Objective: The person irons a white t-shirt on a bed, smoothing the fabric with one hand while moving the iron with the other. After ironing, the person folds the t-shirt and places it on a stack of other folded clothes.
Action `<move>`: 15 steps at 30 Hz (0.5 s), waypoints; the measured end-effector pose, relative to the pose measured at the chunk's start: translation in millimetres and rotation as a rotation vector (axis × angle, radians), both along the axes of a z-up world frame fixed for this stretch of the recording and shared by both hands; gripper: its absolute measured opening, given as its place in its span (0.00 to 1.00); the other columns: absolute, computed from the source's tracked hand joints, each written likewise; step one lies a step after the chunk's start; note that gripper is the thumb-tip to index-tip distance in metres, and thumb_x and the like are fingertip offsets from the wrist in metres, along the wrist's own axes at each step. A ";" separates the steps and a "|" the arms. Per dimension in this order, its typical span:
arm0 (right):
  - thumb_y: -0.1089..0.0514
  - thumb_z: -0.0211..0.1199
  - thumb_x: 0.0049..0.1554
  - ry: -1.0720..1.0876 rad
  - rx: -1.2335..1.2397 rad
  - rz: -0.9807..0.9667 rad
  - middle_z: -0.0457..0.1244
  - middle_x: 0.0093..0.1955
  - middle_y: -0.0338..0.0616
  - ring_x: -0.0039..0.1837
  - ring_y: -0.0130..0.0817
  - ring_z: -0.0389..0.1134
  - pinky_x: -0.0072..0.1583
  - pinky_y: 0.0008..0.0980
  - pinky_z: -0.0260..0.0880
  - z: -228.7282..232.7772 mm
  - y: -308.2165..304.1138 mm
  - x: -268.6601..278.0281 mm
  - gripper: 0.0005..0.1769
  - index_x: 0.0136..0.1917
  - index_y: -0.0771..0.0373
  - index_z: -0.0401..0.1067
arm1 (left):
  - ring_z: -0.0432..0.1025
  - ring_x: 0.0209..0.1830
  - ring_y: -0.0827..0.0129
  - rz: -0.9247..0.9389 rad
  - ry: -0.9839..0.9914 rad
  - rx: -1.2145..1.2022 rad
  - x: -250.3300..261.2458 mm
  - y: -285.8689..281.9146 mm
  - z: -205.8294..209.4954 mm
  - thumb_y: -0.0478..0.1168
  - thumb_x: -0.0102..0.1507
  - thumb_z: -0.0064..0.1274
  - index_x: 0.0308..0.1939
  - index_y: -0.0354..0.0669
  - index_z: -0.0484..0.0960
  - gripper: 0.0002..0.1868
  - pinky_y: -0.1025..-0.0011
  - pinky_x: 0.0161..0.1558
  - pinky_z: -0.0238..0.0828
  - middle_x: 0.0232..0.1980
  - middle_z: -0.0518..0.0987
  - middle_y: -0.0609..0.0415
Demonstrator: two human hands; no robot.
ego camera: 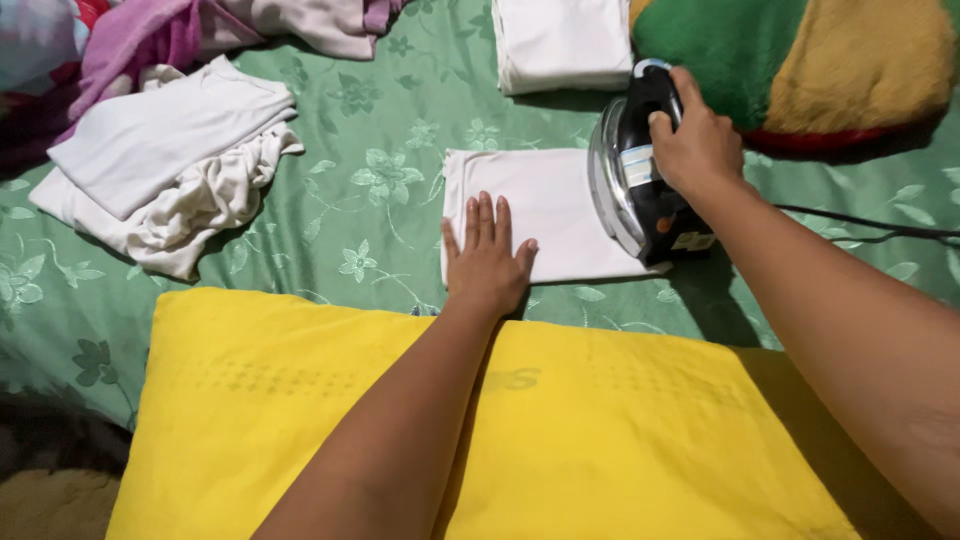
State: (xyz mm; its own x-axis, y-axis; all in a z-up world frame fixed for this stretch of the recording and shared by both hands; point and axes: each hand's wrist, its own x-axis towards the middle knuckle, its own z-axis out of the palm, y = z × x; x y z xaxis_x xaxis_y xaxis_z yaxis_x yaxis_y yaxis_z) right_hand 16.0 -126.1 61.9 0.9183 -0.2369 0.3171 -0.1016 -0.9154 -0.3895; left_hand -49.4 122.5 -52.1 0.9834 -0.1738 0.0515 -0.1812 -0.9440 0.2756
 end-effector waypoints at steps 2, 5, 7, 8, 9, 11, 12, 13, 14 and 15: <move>0.40 0.60 0.63 0.014 0.105 0.011 0.68 0.53 0.57 0.48 0.59 0.70 0.51 0.53 0.69 6.9 -1.8 -8.6 0.33 0.77 0.48 0.59 | 0.26 0.85 0.61 0.019 0.023 0.008 -4.7 6.2 4.5 0.61 0.70 0.22 0.81 0.50 0.37 0.39 0.39 0.74 0.10 0.85 0.33 0.52; 0.33 0.57 0.66 0.170 0.285 0.025 0.66 0.45 0.52 0.36 0.47 0.70 0.42 0.45 0.70 13.9 -3.2 -37.2 0.35 0.70 0.64 0.65 | 0.24 0.84 0.60 0.081 0.102 0.009 -10.7 24.3 7.7 0.62 0.71 0.21 0.81 0.51 0.35 0.39 0.34 0.71 0.07 0.85 0.30 0.53; 0.31 0.55 0.67 0.243 0.334 0.164 0.63 0.37 0.55 0.30 0.40 0.64 0.37 0.43 0.66 19.8 -13.5 -55.1 0.39 0.63 0.73 0.69 | 0.22 0.83 0.59 0.133 0.156 -0.028 -10.1 35.8 9.0 0.62 0.71 0.24 0.81 0.51 0.34 0.40 0.33 0.70 0.06 0.84 0.29 0.52; 0.32 0.56 0.65 0.311 0.343 0.193 0.61 0.35 0.52 0.30 0.39 0.63 0.36 0.43 0.64 22.4 -17.8 -59.6 0.37 0.65 0.69 0.69 | 0.22 0.83 0.59 0.163 0.180 -0.062 -9.9 42.5 9.4 0.63 0.70 0.26 0.81 0.50 0.34 0.41 0.32 0.70 0.07 0.84 0.30 0.52; 0.33 0.57 0.62 0.379 0.353 0.222 0.59 0.33 0.50 0.30 0.39 0.62 0.35 0.42 0.63 25.7 -23.6 -63.4 0.35 0.67 0.64 0.68 | 0.22 0.83 0.59 0.193 0.204 -0.096 -10.0 47.2 10.0 0.64 0.70 0.29 0.81 0.50 0.34 0.42 0.32 0.69 0.07 0.83 0.30 0.52; 0.34 0.59 0.58 0.449 0.388 0.264 0.59 0.32 0.47 0.32 0.37 0.61 0.36 0.42 0.62 29.8 -29.3 -65.3 0.35 0.70 0.58 0.68 | 0.29 0.83 0.58 0.265 0.109 -0.149 -16.0 55.1 11.1 0.62 0.66 0.43 0.75 0.47 0.54 0.39 0.31 0.71 0.13 0.82 0.43 0.50; 0.34 0.61 0.57 0.447 0.418 0.273 0.60 0.33 0.46 0.34 0.37 0.62 0.38 0.41 0.64 31.8 -31.3 -64.9 0.36 0.71 0.56 0.68 | 0.32 0.84 0.58 0.302 0.059 -0.174 -18.9 59.1 13.3 0.61 0.65 0.50 0.72 0.45 0.63 0.38 0.31 0.71 0.16 0.81 0.50 0.50; 0.35 0.63 0.55 0.446 0.447 0.282 0.62 0.34 0.45 0.37 0.36 0.63 0.39 0.41 0.65 32.4 -30.6 -63.6 0.37 0.72 0.53 0.69 | 0.37 0.83 0.57 0.329 0.018 -0.224 -21.8 63.1 16.0 0.59 0.62 0.54 0.64 0.45 0.70 0.33 0.32 0.73 0.19 0.77 0.56 0.51; 0.31 0.61 0.56 0.342 0.337 0.241 0.64 0.36 0.47 0.40 0.39 0.65 0.42 0.41 0.65 28.5 -27.9 -66.6 0.37 0.69 0.56 0.71 | 0.41 0.82 0.57 0.353 -0.019 -0.273 -26.2 65.7 17.8 0.57 0.60 0.59 0.56 0.44 0.76 0.28 0.34 0.75 0.22 0.73 0.63 0.53; 0.28 0.60 0.57 0.238 0.228 0.199 0.66 0.39 0.49 0.43 0.41 0.68 0.46 0.41 0.66 22.2 -23.4 -72.7 0.38 0.66 0.59 0.73 | 0.45 0.82 0.58 0.377 -0.057 -0.323 -29.1 67.6 19.6 0.55 0.58 0.63 0.48 0.44 0.83 0.23 0.36 0.77 0.25 0.69 0.70 0.55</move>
